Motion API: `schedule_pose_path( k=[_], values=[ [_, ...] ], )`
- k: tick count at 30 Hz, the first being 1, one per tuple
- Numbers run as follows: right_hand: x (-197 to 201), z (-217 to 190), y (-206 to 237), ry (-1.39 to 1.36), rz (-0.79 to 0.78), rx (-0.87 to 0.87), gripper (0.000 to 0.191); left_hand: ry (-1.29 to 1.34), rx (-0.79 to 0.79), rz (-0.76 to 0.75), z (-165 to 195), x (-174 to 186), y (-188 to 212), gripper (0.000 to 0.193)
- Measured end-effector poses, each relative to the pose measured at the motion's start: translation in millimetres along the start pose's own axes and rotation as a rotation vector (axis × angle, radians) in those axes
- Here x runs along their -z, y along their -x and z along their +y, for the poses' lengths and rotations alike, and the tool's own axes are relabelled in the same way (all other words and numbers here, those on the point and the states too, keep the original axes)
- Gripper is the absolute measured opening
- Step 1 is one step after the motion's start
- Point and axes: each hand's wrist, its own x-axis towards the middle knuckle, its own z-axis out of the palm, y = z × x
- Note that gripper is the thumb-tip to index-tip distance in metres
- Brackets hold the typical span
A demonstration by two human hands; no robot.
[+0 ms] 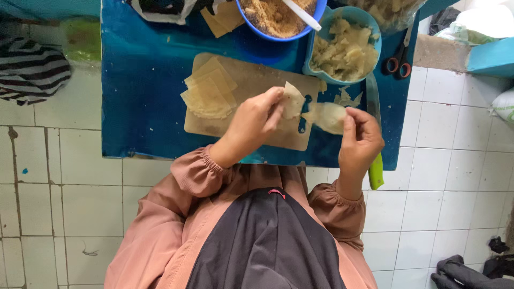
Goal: The person folds thin square pastry wrappers on a cutting board, pressing and shaping each piece by hand and setting folded pieces aside. They occasionally scoop brown filling from a blue bowl with a spoon and place it onto a wrapper before folding it closed.
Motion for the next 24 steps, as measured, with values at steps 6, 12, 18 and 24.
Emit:
schedule_pose_path(
  k=[6, 12, 18, 24],
  values=[
    [10.9, -6.2, 5.7, -0.237, -0.069, 0.015, 0.041, -0.785, 0.131, -0.007, -5.4, 1.8, -4.4, 0.018],
    [11.4, -24.3, 16.8, -0.440, -0.203, -0.057, 0.061, -0.850, -0.004, 0.247, 18.1, 15.4, 17.0, 0.056],
    [-10.4, -43.7, 37.1, -0.709, -0.473, -0.132, 0.074, 0.065, -0.268, -0.012, 16.8, 10.2, 47.3, 0.038],
    [-46.2, -52.0, 44.2, -0.380, -0.443, -0.080, 0.052, 0.503, 0.249, -0.019, 0.0, 23.4, 81.3, 0.017]
  ],
)
